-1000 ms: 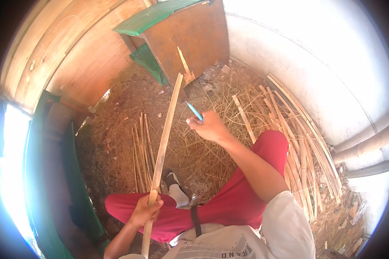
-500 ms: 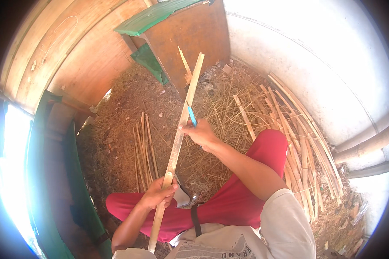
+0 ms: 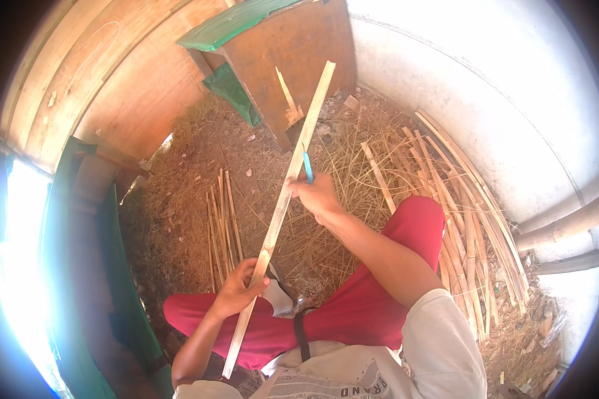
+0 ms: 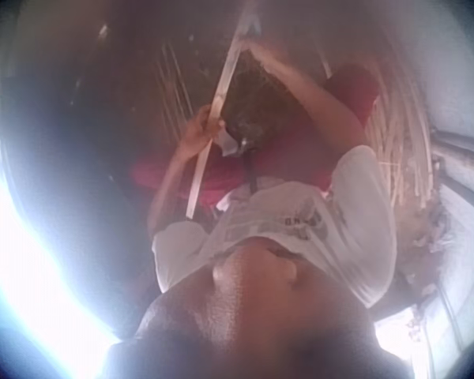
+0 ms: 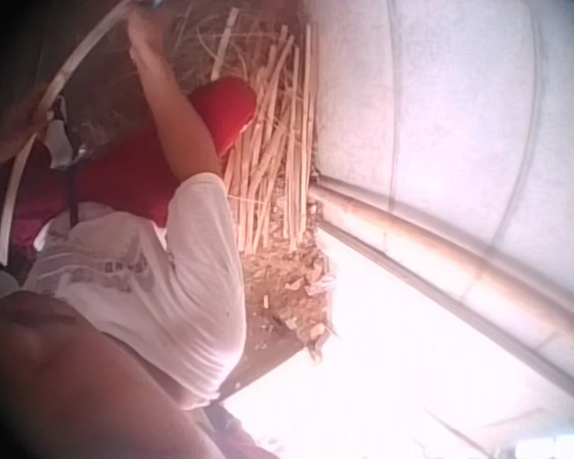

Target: The person sits on the ground and uses a utility knife to shave thin strips from a long bamboo rod. They repeatedly scrape the blade along the rod to remove material and create thin slivers, which fall onto the ground.

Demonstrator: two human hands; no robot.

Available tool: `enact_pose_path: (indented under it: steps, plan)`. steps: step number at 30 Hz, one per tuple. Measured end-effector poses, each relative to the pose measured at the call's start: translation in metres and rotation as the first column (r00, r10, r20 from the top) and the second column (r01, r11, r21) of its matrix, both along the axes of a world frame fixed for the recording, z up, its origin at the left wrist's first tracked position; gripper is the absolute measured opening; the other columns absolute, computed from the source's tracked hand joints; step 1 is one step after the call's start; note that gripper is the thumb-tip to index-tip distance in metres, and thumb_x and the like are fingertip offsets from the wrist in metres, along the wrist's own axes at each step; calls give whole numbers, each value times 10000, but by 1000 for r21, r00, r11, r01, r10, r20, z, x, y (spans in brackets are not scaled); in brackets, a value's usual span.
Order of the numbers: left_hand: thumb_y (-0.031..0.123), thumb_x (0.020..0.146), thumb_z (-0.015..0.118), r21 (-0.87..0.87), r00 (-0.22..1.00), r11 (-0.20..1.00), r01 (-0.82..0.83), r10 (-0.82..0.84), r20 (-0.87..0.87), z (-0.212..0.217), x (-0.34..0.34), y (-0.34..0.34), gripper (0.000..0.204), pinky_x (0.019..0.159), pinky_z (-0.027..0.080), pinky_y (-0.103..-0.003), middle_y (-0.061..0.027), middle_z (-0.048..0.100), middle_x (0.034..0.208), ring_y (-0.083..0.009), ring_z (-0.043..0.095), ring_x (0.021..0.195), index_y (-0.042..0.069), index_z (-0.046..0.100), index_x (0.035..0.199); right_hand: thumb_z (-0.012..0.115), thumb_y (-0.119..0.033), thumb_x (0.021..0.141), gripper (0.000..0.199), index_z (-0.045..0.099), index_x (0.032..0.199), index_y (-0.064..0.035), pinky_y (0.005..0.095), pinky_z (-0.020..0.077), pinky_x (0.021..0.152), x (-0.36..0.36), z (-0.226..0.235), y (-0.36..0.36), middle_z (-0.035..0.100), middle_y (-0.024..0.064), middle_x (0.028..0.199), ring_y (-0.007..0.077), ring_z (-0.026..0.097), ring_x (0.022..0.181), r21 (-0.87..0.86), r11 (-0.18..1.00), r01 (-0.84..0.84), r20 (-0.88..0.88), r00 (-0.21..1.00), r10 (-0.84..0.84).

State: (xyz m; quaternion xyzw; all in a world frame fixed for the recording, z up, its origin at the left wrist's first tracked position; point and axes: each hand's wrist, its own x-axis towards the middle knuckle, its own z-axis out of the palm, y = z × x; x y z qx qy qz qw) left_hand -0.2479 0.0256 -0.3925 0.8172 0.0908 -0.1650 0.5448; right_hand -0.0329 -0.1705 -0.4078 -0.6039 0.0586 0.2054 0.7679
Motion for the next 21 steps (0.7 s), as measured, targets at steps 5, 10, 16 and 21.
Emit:
enact_pose_path:
  steps: [5, 10, 16, 21]
  plan:
    - [269, 914, 732, 258, 999, 966, -29, 22, 31, 7, -9, -7, 595, 752, 557, -362, -217, 690, 1095, -250, 703, 892, -16, 441, 1348, 752, -84, 859, 217, 660, 984, 67, 236, 282, 397, 4, -9, -1, 666, 124, 760, 69, 452, 462, 3, 1000, 31, 28, 999, -31]
    - [109, 928, 702, 343, 995, 939, -24, -11, 99, 6, -20, -14, 499, 654, 543, -270, -169, 669, 1079, -127, 663, 816, -31, 448, 1334, 783, -140, 864, 274, 667, 998, 69, 260, 347, 460, 6, -15, 2, 671, 122, 767, 101, 491, 523, -48, 997, 59, 88, 995, -54]
    - [146, 967, 663, 98, 990, 989, -115, 122, -75, 17, -19, -15, 464, 634, 553, -303, -163, 682, 1064, -159, 685, 746, -17, 460, 1351, 790, -221, 878, 351, 657, 1027, 68, 251, 345, 461, 3, -8, 1, 673, 129, 782, 88, 477, 519, -13, 999, 41, 87, 995, -40]
    - [134, 1018, 587, -254, 990, 962, -97, 68, -120, 13, -15, -6, 425, 603, 539, -251, -89, 642, 1024, -92, 609, 660, 11, 438, 1395, 785, -293, 885, 398, 660, 1033, 55, 287, 365, 567, 3, 1, -2, 668, 126, 798, 103, 510, 596, 8, 1000, -4, 45, 999, 4]
